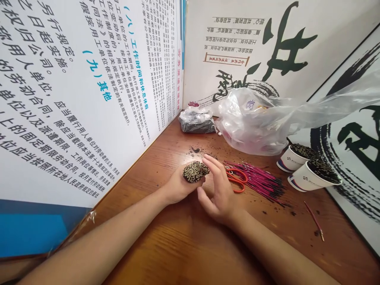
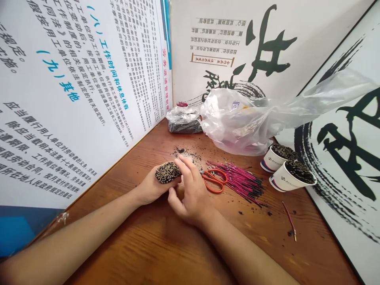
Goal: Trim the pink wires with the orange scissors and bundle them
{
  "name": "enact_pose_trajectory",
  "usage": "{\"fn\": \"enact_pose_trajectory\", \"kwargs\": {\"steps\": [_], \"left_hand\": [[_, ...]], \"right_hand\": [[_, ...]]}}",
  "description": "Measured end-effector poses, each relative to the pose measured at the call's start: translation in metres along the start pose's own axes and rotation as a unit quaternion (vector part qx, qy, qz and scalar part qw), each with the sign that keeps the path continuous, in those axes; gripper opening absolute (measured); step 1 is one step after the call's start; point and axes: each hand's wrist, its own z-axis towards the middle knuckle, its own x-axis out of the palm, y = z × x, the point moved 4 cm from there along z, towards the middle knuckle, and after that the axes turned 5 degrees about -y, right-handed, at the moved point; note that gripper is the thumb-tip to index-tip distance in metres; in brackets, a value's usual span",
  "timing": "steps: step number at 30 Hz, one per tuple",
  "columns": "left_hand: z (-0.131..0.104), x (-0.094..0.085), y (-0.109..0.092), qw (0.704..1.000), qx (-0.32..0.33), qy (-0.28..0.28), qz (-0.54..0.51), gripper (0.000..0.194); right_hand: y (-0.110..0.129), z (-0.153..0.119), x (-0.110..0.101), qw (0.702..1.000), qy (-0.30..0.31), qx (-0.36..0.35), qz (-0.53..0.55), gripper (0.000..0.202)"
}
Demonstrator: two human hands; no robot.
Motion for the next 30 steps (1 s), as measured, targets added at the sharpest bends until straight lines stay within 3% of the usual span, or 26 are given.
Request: {"fn": "enact_pose_trajectory", "kwargs": {"steps": [10,16,22,27,30], "left_hand": [[-0.002,-0.001,-0.006,0.997,0.069,-0.034,0.015,0.017],[0.000,-0.005,-0.003,0.995,0.057,-0.078,-0.007,0.015],[0.002,-0.005,0.001,0.993,0.040,-0.098,-0.045,0.027],[0.001,-0.006,-0.007,0.988,0.043,-0.137,-0.052,0.026],[0.001,-0.007,-0.008,0.985,-0.007,-0.159,-0.067,0.021]], "right_hand": [[-0.014,0.001,-0.003,0.995,-0.045,0.074,0.056,0.023],[-0.008,-0.002,0.004,0.998,-0.003,0.040,0.045,0.039],[-0.004,-0.008,0.014,0.995,0.056,0.020,-0.076,0.056],[0.001,-0.008,0.014,0.994,0.059,-0.001,-0.089,0.058],[0.000,-0.006,0.013,0.996,0.062,0.011,-0.069,0.053]]}}
